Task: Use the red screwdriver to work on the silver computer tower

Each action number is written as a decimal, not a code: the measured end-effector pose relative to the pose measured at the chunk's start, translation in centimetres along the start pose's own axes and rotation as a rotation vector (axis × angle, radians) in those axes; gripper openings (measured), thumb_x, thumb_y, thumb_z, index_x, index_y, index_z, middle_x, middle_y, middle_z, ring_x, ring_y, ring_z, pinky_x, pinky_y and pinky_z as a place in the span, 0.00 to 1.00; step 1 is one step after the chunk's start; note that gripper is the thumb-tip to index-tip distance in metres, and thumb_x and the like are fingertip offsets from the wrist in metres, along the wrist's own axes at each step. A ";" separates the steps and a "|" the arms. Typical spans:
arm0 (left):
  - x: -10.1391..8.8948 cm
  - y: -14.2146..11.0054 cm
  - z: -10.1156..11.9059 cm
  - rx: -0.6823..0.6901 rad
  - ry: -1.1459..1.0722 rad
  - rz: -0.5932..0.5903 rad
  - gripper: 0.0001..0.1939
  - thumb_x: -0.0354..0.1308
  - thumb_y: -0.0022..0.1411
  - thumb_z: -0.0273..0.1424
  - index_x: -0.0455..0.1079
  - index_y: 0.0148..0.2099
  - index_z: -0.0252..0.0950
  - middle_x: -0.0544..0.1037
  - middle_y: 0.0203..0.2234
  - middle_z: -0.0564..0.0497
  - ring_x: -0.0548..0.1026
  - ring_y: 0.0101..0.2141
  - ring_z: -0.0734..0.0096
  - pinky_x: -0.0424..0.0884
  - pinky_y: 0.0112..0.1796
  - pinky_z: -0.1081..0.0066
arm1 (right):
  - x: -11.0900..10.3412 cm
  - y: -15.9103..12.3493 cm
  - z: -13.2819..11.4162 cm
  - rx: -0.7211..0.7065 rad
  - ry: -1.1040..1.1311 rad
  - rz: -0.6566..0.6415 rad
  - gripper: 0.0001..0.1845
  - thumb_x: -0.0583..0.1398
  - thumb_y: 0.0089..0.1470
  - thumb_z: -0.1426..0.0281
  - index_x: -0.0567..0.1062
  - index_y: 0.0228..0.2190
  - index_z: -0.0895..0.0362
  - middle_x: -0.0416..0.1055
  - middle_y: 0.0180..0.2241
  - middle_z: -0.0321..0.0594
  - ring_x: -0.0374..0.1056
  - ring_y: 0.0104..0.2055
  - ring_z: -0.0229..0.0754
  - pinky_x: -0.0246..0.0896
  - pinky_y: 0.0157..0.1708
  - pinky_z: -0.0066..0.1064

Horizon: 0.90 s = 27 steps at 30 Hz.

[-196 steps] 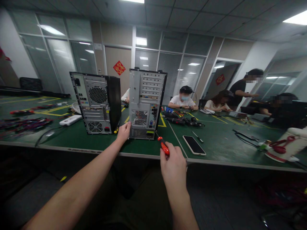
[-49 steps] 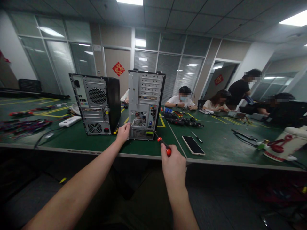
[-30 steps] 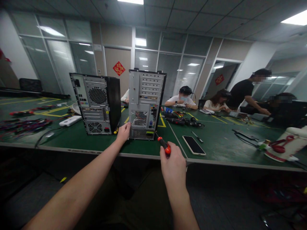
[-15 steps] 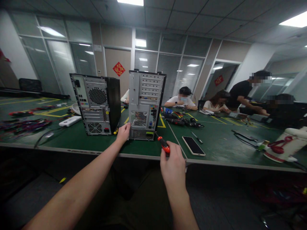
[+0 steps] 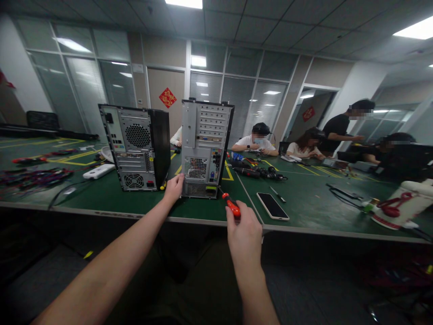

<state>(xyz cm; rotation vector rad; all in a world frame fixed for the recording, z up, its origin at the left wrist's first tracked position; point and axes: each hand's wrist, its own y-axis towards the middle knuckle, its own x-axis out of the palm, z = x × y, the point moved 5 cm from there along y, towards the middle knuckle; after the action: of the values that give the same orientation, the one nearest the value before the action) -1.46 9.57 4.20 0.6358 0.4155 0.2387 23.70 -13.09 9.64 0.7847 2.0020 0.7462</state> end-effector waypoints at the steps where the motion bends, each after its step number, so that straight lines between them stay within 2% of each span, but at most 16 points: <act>1: 0.0 0.0 0.0 0.000 -0.001 -0.001 0.30 0.43 0.75 0.50 0.78 0.38 0.35 0.82 0.32 0.45 0.77 0.36 0.61 0.67 0.37 0.70 | -0.1 0.0 -0.2 -0.035 -0.010 0.002 0.21 0.58 0.65 0.58 0.79 0.49 0.59 0.79 0.44 0.51 0.76 0.41 0.52 0.71 0.44 0.43; 4: 0.0 0.0 0.1 0.003 0.000 -0.002 0.30 0.43 0.75 0.50 0.78 0.38 0.35 0.82 0.32 0.44 0.77 0.36 0.61 0.67 0.37 0.69 | -0.1 0.0 -0.7 -0.132 -0.036 -0.017 0.17 0.56 0.64 0.68 0.79 0.50 0.56 0.77 0.50 0.50 0.75 0.49 0.54 0.71 0.50 0.46; 7: 0.0 0.0 0.1 0.007 0.010 0.002 0.30 0.43 0.75 0.50 0.78 0.38 0.34 0.82 0.32 0.44 0.77 0.36 0.61 0.67 0.38 0.69 | 0.2 0.0 -0.8 -0.226 -0.061 -0.035 0.18 0.55 0.59 0.76 0.82 0.44 0.55 0.76 0.50 0.50 0.72 0.52 0.55 0.70 0.52 0.49; 10: 0.1 0.1 0.0 0.009 0.015 -0.001 0.30 0.43 0.75 0.49 0.78 0.38 0.34 0.82 0.32 0.45 0.77 0.35 0.61 0.66 0.37 0.70 | 0.5 0.1 -0.5 -0.263 -0.082 -0.036 0.18 0.55 0.58 0.77 0.83 0.42 0.55 0.76 0.50 0.50 0.71 0.51 0.55 0.70 0.51 0.50; 17: 0.1 0.2 -0.1 0.010 0.034 0.012 0.29 0.43 0.75 0.49 0.76 0.35 0.35 0.81 0.31 0.45 0.76 0.35 0.61 0.64 0.36 0.69 | 0.2 0.0 -0.3 -0.182 -0.059 -0.025 0.17 0.57 0.65 0.66 0.81 0.50 0.55 0.78 0.47 0.48 0.75 0.46 0.52 0.72 0.47 0.44; 21: 0.1 0.2 -0.2 0.000 0.037 0.009 0.29 0.43 0.75 0.49 0.76 0.36 0.35 0.81 0.31 0.45 0.76 0.34 0.61 0.64 0.36 0.69 | 0.3 0.0 -0.3 -0.102 -0.044 -0.027 0.24 0.56 0.68 0.55 0.81 0.51 0.58 0.80 0.45 0.51 0.77 0.44 0.53 0.71 0.45 0.42; 25: 0.1 0.1 -0.3 0.003 0.023 0.009 0.29 0.43 0.75 0.49 0.77 0.37 0.35 0.81 0.30 0.45 0.77 0.35 0.61 0.65 0.37 0.69 | 0.7 0.2 1.1 0.112 -0.053 -0.017 0.32 0.54 0.66 0.44 0.81 0.45 0.59 0.81 0.32 0.49 0.77 0.31 0.51 0.68 0.35 0.38; 27: 0.1 0.1 -0.3 0.003 0.016 0.007 0.29 0.44 0.75 0.49 0.77 0.37 0.35 0.81 0.30 0.45 0.77 0.35 0.60 0.65 0.37 0.69 | 0.9 0.2 1.5 0.157 -0.048 -0.021 0.33 0.54 0.65 0.43 0.82 0.44 0.59 0.80 0.27 0.46 0.75 0.27 0.49 0.66 0.32 0.36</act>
<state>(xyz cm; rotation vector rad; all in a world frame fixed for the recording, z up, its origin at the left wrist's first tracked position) -1.49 9.85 4.06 0.6391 0.4290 0.2501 24.61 -12.02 8.68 0.8623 2.0405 0.5581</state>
